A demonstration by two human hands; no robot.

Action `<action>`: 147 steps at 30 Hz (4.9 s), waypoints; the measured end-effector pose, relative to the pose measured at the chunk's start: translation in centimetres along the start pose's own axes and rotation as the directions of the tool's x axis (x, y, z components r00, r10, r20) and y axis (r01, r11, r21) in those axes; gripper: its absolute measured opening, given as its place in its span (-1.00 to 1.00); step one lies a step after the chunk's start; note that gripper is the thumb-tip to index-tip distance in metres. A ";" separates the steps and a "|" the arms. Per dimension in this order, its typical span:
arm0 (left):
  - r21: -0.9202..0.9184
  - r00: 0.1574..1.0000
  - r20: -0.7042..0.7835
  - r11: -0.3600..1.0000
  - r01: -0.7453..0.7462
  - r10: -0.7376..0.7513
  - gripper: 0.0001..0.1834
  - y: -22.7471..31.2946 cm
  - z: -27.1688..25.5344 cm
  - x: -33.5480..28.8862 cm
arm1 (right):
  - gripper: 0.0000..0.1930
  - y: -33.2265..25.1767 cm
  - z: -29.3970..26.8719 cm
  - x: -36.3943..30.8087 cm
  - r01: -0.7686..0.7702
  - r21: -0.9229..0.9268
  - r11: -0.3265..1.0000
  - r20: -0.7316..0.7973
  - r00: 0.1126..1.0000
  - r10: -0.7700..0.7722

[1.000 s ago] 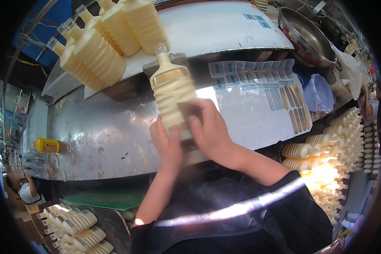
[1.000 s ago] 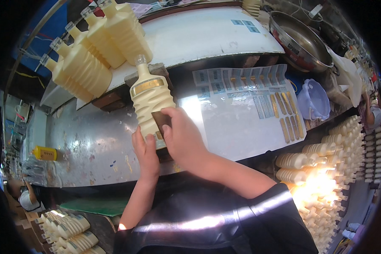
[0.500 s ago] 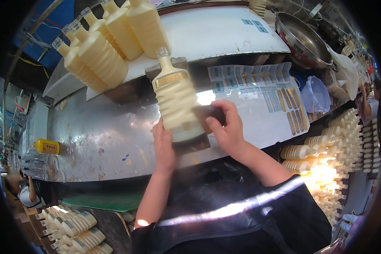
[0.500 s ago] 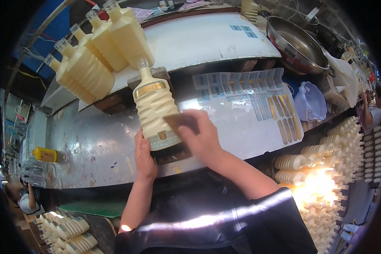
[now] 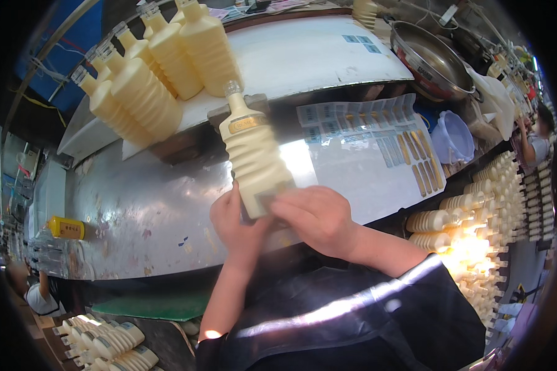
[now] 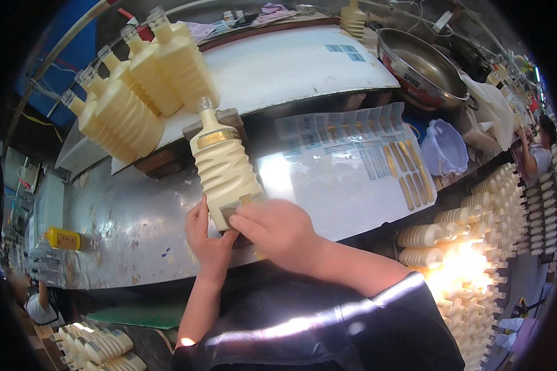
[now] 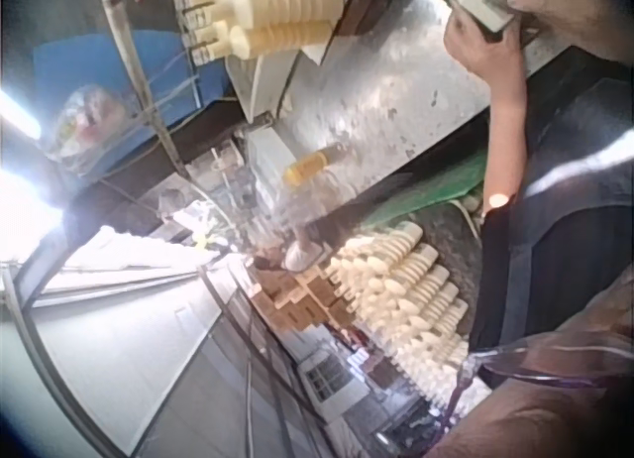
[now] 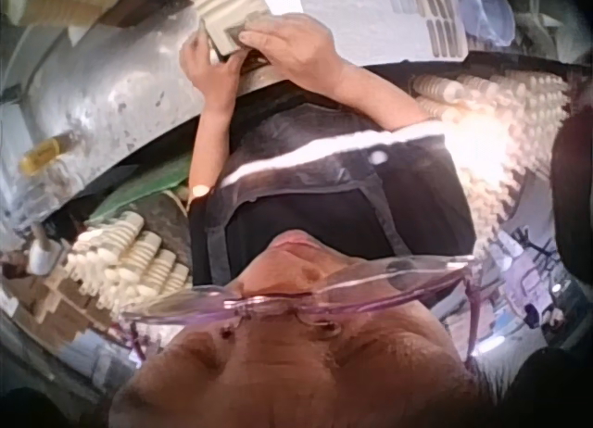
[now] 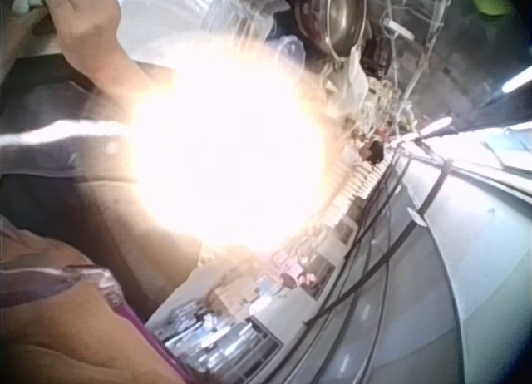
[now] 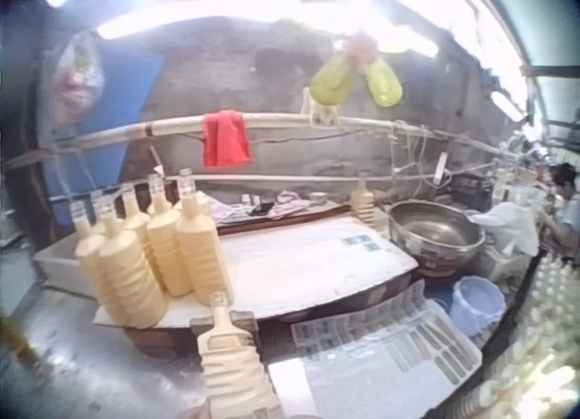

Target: The person repeatedly applies rectangular labels to the sides of cream-colored plastic bottles. They pick up a bottle, smooth a label onto its surface, and place it back on the workbench among other labeled bottles.

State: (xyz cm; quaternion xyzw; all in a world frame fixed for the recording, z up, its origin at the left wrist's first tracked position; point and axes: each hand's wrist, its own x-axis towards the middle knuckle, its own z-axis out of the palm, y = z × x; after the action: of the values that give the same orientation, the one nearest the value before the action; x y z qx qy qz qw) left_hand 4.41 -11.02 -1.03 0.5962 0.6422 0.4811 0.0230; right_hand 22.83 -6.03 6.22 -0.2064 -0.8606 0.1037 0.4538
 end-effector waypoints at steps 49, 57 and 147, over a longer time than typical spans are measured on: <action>0.184 0.954 0.151 0.940 -0.286 0.261 -0.32 1.6 -0.8 2.3 | -0.56 17.5 -5.2 -9.4 -0.616 -0.536 0.577 0.062 0.653 0.755; 0.185 0.961 0.140 0.947 -0.263 0.240 -0.33 0.8 -0.5 1.4 | -0.55 11.2 -6.1 -9.2 -0.574 -0.524 0.630 0.349 0.530 0.773; -0.626 0.824 0.310 0.550 0.553 -0.475 -0.61 -0.5 2.4 13.1 | -0.62 13.9 2.5 7.8 -0.746 0.290 0.599 0.357 0.665 0.656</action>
State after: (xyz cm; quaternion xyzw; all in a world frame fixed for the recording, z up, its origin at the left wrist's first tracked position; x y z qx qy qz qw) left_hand 1.68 0.80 4.47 0.3528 0.5577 0.6250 0.4171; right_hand 20.47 9.90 5.47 -0.4161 -0.7094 0.4750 0.3131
